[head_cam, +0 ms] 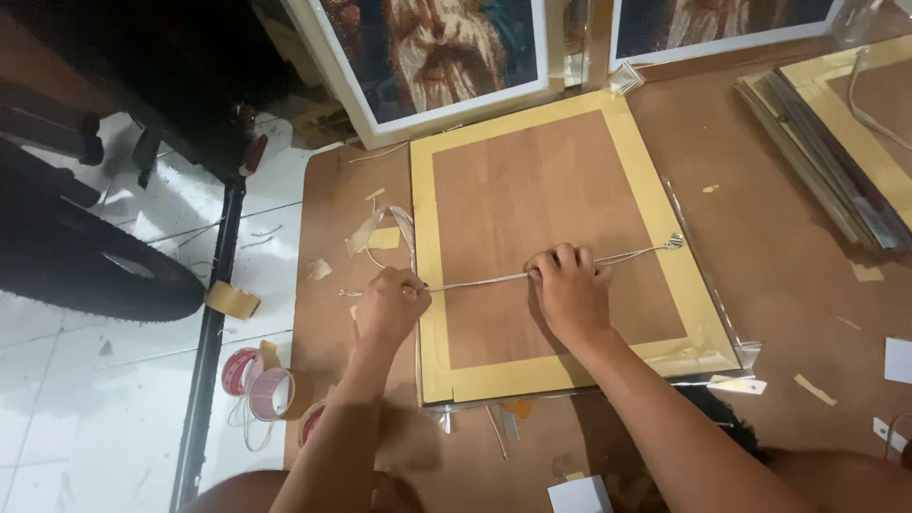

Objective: The person frames portraits by attaching hanging wires to the backing boards, applying tape along the frame edges, and wiping the surfaces with a cloth.

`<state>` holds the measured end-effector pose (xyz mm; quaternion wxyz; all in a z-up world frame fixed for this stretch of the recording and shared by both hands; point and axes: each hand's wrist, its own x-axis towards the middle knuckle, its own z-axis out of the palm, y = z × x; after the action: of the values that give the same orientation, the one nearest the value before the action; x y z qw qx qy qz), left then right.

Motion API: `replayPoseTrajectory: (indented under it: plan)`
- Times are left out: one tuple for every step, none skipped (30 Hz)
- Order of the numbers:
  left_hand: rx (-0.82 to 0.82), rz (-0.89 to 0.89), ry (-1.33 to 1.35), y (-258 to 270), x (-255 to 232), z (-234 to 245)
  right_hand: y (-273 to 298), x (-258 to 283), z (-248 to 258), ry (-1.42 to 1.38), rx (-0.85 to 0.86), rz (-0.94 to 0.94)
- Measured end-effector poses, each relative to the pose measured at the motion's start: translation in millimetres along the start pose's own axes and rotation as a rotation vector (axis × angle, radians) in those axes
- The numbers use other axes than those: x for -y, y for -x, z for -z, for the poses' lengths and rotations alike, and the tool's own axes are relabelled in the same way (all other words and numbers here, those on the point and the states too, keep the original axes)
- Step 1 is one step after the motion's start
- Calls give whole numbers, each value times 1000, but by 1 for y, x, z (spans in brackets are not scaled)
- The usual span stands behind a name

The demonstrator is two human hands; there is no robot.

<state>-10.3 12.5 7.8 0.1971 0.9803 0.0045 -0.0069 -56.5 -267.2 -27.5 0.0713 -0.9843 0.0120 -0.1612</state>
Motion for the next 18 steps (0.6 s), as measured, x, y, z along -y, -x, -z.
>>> replayPoseTrajectory:
  plan:
    - [-46, -33, 67, -2, 3, -6, 0, 1, 2, -3, 11, -8]
    - [-44, -35, 68, -2, 1, -9, -1, 0, -1, -1, 11, -10]
    - [-52, -23, 102, -2, 0, -11, -1, -1, -5, 6, -4, -7]
    - [-60, -8, 137, 0, 0, -14, 0, -1, -8, 12, -17, -2]
    - [-58, -8, 138, -2, 1, -21, 0, 0, -1, 13, -16, -3]
    - [-63, 12, 59, -4, 2, -28, -1, 1, 6, -31, 22, -4]
    - [-68, 32, -20, -5, 3, -35, -1, 3, 14, -75, 60, -6]
    - [-67, 34, -19, -4, 0, -29, -1, 3, 12, -75, 61, -5]
    - [-67, -26, -87, -3, -4, -22, 0, 2, 10, -51, 55, 7]
    - [-68, -88, -155, -3, -9, -16, 1, 1, 8, -26, 48, 19]
    - [-67, -88, -154, -3, -14, -13, -1, 2, 11, -25, 48, 19]
    - [-52, -50, -162, -4, -19, -10, -2, 3, 15, -25, 61, 11]
    - [-38, -11, -171, -4, -24, -6, -4, 3, 18, -26, 73, 4]
    - [-37, -15, -170, -8, -11, -20, -2, 1, 11, -24, 72, 1]
    - [-10, 74, -62, -12, 1, -34, 1, -2, 4, -20, 45, 12]
    - [15, 165, 43, -17, 16, -46, 2, -2, -4, -18, 18, 25]
    - [14, 164, 41, -28, 31, -64, 1, -1, -2, -20, 16, 23]
    - [-15, 152, 126, -38, 46, -83, 1, -1, 0, -37, 19, 19]
